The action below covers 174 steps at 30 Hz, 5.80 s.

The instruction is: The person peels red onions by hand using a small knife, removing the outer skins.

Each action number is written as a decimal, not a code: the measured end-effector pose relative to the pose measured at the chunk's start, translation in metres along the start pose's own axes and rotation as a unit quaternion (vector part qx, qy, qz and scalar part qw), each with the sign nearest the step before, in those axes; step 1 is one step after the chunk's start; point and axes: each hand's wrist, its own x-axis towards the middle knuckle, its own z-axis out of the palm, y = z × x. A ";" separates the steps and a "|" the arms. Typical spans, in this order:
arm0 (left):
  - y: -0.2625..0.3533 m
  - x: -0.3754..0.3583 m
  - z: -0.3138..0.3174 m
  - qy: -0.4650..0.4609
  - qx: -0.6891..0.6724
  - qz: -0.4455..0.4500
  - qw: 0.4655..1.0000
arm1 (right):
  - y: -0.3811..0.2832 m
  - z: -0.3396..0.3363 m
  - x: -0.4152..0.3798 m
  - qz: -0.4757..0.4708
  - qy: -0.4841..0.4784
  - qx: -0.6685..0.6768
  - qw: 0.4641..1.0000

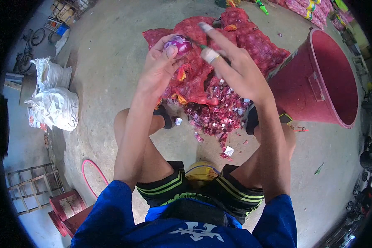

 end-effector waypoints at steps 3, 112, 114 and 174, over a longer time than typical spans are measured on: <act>0.002 -0.001 -0.003 -0.015 0.045 0.023 0.999 | -0.004 0.001 -0.004 -0.059 -0.059 0.011 0.996; -0.021 0.011 0.012 -0.022 -0.074 0.045 0.996 | 0.013 0.036 0.021 -0.122 0.174 0.024 0.977; -0.021 0.007 0.016 -0.039 -0.086 0.049 0.994 | 0.023 0.025 0.026 -0.114 0.192 0.051 0.973; 0.009 0.003 0.020 0.014 0.235 0.085 0.968 | 0.020 0.014 0.010 -0.193 0.118 -0.200 0.953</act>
